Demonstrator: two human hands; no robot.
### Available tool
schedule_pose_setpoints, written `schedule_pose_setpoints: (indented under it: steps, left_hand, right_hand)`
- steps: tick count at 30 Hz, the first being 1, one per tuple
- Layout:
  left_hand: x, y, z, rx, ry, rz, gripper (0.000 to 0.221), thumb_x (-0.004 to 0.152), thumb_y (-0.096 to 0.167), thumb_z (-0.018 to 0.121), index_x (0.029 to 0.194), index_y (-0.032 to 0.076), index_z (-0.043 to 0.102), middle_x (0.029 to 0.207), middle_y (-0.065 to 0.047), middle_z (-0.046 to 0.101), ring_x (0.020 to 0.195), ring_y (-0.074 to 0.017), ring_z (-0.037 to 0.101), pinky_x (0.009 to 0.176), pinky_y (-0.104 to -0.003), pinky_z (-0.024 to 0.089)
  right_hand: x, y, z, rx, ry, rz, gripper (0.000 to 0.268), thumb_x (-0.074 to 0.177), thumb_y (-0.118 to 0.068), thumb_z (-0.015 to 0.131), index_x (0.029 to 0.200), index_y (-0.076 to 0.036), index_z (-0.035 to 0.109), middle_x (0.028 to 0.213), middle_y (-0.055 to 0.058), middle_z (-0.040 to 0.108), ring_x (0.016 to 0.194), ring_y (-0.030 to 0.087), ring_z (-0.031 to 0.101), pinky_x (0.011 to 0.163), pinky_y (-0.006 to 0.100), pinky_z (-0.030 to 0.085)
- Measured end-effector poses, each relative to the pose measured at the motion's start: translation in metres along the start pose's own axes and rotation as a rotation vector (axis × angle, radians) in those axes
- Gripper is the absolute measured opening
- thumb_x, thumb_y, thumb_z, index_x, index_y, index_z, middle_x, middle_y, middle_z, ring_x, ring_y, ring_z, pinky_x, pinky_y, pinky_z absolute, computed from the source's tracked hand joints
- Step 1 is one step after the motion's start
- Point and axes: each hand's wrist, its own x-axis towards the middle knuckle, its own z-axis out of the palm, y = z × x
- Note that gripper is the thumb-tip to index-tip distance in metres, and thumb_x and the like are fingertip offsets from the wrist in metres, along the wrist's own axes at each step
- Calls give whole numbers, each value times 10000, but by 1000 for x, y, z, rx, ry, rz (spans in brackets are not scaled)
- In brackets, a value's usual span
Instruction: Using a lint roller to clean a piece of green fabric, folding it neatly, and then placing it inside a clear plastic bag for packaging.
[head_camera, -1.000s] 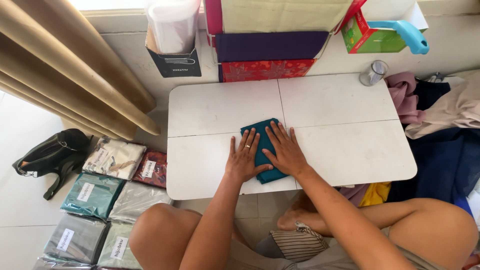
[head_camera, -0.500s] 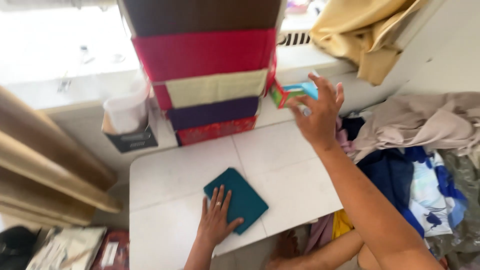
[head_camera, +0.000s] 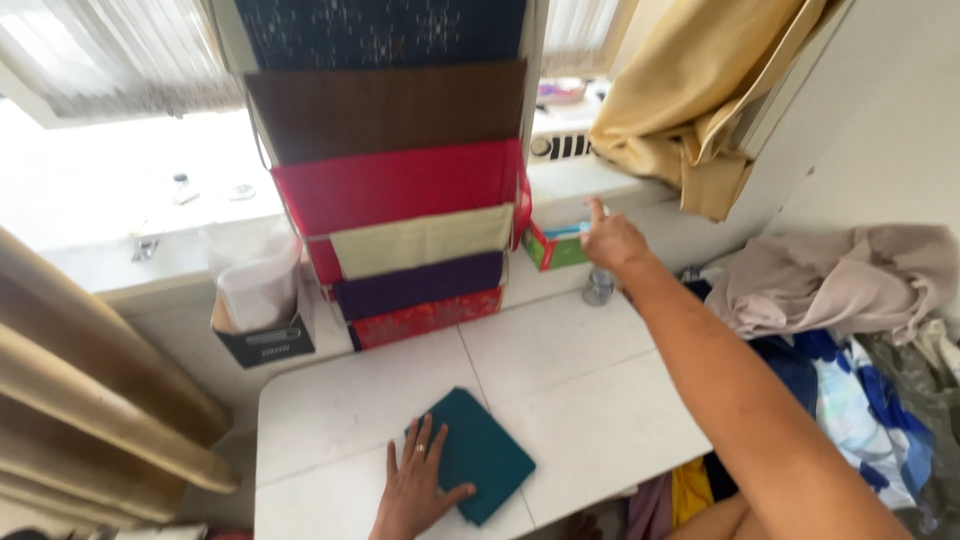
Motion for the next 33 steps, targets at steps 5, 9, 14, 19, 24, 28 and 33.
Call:
schedule_pose_setpoints:
  steps: [5,9,14,19,24,28,33]
  left_hand:
    - [4,-7,30,9,188,48,1131,818,819,658,1581,87,254,1714,-117,55,1571,-283,-75,1212,-624,-27]
    - [-28,14,-22,-50,244,119,852,853,718,632,1486,167,487,1599,-25,374,1533,-242,265,1269,-561,165]
    - [-27,12,-8,-70,120,25,1065,819,815,573,1577,117,302,1668,-78,226,1572,-268,143,1280,-569,88]
    - [-24,8,-2,-17,-9,-36,1239,781,888,524,1643,106,101,1736,-78,45,1601,-238,15,1284,-553,22]
    - [-14,6,4,-15,-38,-55,1284,746,924,511,1648,127,63,1740,-51,11,1599,-213,-13,1287,-555,0]
    - [-11,5,8,-35,-43,-64,1275,757,906,535,1652,130,61,1740,-48,14,1598,-209,-20,1277,-560,-11]
    - [-11,5,8,-29,-53,-55,1273,755,891,540,1653,136,46,1741,-41,-1,1598,-203,-32,1278,-567,-6]
  right_hand:
    - [-86,-30,-48,44,304,-127,468,1032,-254,518,1454,-52,489,1162,261,607,937,422,648,823,504,510]
    - [-177,-33,-26,120,263,-344,457,1032,-299,568,1407,-44,622,1155,244,685,1103,459,645,853,609,523]
    - [-284,-53,39,118,-426,-325,437,990,-315,470,1399,-213,584,1209,179,701,1072,456,684,902,592,555]
    - [-292,-73,82,-44,-599,-225,437,1023,-362,396,1444,-318,507,1153,144,679,923,462,732,794,549,614]
    - [-244,-104,123,-9,-476,-348,444,1054,-322,391,1473,-221,497,1187,200,660,897,461,735,703,551,619]
    - [-226,-129,114,88,-473,-342,432,1053,-238,400,1450,-123,525,1126,268,673,871,477,736,689,560,621]
    - [-243,-106,86,-22,-650,-278,426,998,-241,466,1378,-137,627,1104,274,719,939,498,732,746,604,607]
